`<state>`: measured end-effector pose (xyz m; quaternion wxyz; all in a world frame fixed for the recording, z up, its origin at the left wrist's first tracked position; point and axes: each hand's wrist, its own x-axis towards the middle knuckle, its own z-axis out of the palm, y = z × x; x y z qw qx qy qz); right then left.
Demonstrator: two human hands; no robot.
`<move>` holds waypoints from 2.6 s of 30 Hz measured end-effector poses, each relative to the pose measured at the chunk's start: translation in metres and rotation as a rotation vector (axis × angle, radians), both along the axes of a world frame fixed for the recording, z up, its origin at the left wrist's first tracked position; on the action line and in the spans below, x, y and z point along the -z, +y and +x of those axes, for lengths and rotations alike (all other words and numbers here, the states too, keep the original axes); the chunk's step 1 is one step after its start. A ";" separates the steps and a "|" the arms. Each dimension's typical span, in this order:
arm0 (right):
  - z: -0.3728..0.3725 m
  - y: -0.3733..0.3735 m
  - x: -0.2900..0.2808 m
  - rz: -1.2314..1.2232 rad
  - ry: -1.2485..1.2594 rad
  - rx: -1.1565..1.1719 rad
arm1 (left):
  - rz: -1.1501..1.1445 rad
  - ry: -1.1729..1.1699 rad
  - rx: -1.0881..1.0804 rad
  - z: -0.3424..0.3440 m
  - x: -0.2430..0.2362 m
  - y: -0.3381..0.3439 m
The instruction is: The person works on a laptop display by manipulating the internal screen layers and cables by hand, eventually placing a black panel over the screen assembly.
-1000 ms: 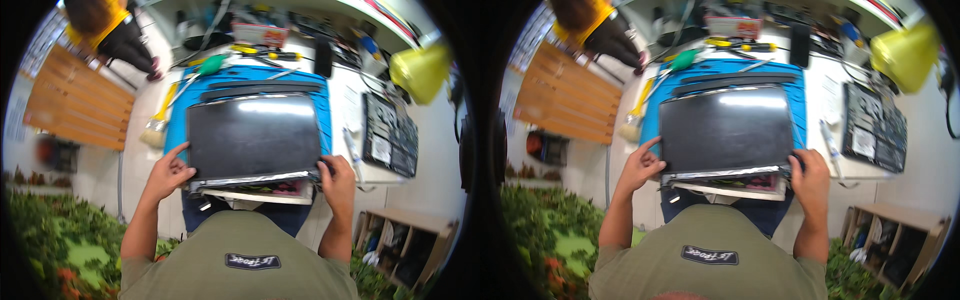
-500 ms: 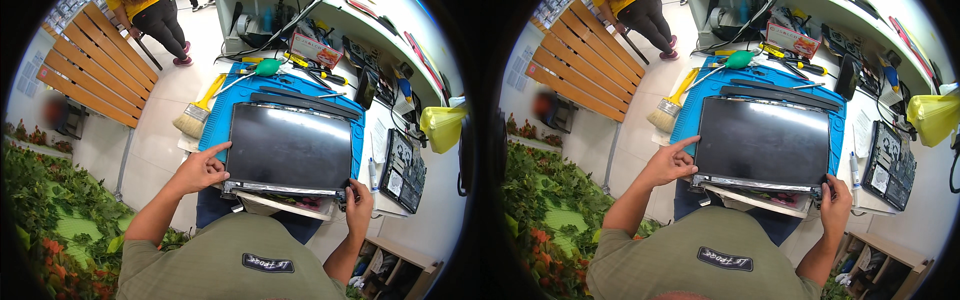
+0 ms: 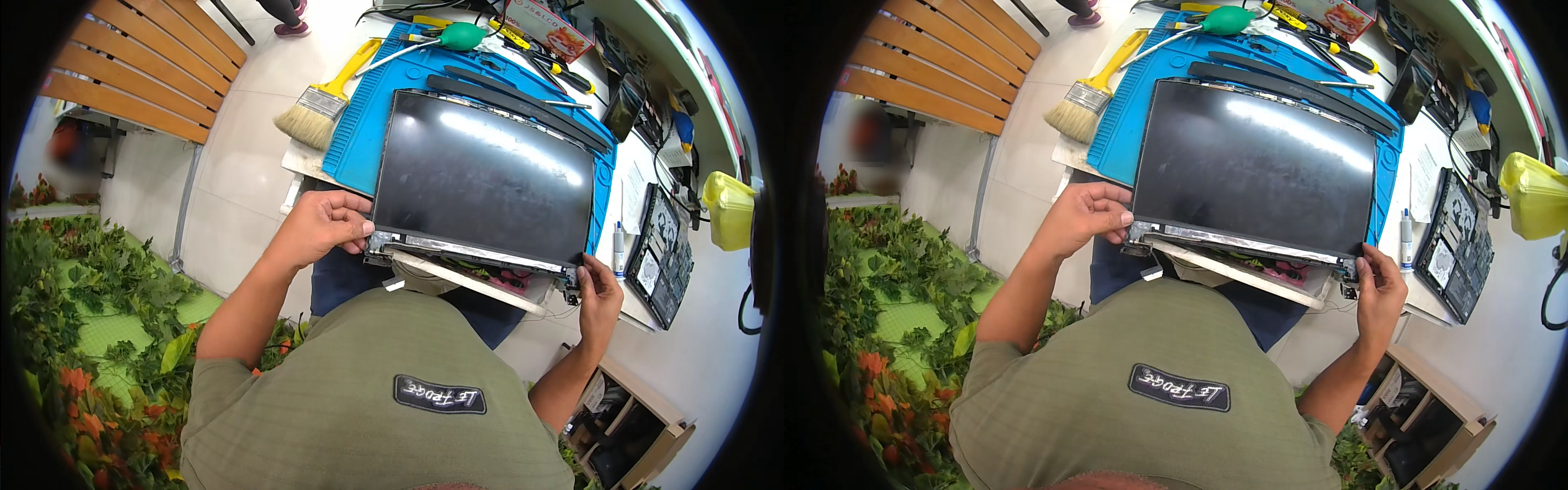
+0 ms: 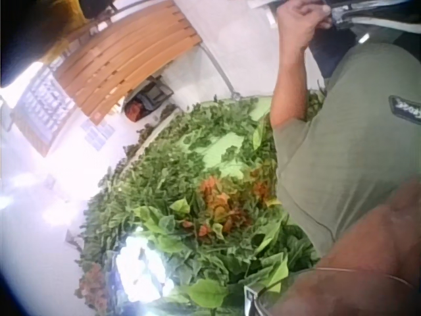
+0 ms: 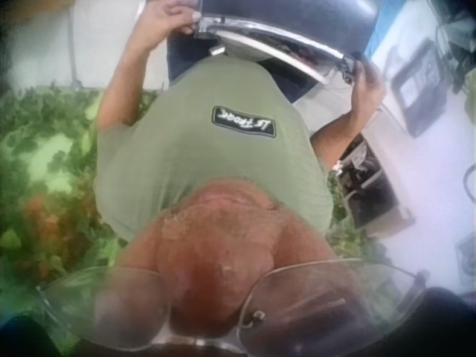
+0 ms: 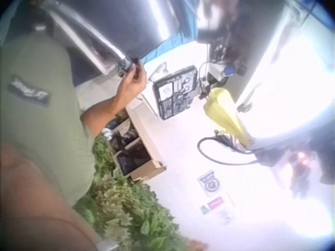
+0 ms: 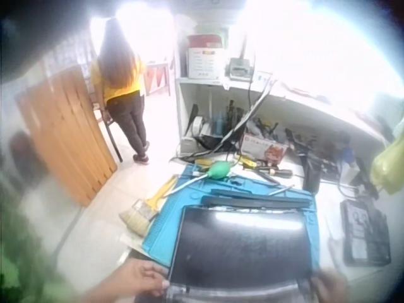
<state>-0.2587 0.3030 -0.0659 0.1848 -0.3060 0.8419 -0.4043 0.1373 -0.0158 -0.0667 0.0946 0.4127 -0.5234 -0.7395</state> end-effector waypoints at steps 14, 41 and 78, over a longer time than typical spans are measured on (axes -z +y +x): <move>0.019 -0.004 0.006 -0.135 -0.121 0.042 | -0.033 -0.051 0.002 -0.008 0.005 -0.004; -0.012 -0.007 -0.023 0.023 -0.121 0.004 | -0.148 -0.070 0.055 -0.008 0.016 -0.009; -0.016 -0.002 -0.026 0.195 0.752 -0.523 | -0.853 -0.422 0.373 -0.040 -0.044 -0.014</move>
